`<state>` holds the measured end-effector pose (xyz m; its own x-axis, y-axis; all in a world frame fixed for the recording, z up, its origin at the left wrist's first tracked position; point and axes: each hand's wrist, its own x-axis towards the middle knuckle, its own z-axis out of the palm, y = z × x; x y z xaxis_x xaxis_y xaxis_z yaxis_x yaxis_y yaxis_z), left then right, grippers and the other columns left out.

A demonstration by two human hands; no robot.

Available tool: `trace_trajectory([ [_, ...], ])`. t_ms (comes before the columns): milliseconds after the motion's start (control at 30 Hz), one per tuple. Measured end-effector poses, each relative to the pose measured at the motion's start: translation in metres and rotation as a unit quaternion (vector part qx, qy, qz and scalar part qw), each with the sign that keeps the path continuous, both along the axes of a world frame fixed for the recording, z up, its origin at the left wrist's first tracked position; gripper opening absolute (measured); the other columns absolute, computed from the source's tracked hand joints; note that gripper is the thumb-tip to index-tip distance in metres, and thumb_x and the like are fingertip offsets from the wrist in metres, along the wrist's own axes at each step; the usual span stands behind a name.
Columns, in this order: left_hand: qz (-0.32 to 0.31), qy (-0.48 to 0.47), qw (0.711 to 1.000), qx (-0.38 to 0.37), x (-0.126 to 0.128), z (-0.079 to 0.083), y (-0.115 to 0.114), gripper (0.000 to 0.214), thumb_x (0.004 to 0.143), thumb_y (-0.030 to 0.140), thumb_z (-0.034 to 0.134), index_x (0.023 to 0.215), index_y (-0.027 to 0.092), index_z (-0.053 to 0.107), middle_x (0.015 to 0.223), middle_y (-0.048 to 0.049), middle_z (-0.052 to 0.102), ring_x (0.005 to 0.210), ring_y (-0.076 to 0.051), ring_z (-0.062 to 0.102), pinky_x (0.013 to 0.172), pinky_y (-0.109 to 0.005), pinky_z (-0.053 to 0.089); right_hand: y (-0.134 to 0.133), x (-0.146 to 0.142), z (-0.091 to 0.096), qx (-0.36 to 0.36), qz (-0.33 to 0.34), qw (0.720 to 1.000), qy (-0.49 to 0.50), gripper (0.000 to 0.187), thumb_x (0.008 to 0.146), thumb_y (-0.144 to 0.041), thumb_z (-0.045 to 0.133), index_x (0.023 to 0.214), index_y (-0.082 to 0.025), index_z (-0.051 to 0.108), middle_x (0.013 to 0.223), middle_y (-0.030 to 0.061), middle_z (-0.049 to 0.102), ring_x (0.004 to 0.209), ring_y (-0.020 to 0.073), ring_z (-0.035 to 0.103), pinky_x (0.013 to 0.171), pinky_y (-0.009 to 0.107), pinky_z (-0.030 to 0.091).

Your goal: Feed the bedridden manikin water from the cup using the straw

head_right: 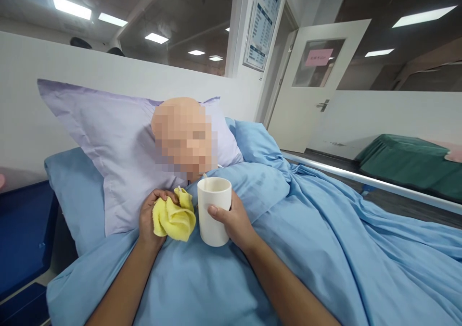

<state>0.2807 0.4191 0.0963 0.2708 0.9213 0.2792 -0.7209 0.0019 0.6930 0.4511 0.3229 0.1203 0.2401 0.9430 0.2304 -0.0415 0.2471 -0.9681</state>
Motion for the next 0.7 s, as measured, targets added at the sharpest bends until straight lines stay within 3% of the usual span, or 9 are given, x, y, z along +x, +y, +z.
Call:
trace_trajectory([
  [333, 0.013, 0.001, 1.0, 0.004, -0.0004, 0.0005, -0.0012, 0.013, 0.065, 0.026, 0.067, 0.068, 0.019, 0.058, 0.07, -0.003, 0.068, 0.064, -0.017, 0.061, 0.061, -0.028, 0.05, 0.0005, -0.0005, 0.0001, 0.006, -0.006, 1.0, 0.003, 0.07, 0.06, -0.063, 0.083, 0.112, -0.021, 0.062, 0.104, 0.0108, 0.073, 0.094, 0.0308, 0.068, 0.068, 0.036, 0.057],
  [700, 0.007, -0.007, 1.0, -0.001, 0.0001, 0.0012, -0.0017, 0.01, 0.064, 0.024, 0.067, 0.067, 0.019, 0.059, 0.07, -0.0028, 0.068, 0.061, -0.017, 0.061, 0.058, -0.028, 0.05, 0.0014, -0.0007, 0.0017, 0.011, 0.013, 1.0, 0.01, 0.069, 0.061, -0.062, 0.084, 0.111, -0.02, 0.063, 0.102, 0.0101, 0.073, 0.09, 0.0292, 0.069, 0.062, 0.032, 0.055],
])
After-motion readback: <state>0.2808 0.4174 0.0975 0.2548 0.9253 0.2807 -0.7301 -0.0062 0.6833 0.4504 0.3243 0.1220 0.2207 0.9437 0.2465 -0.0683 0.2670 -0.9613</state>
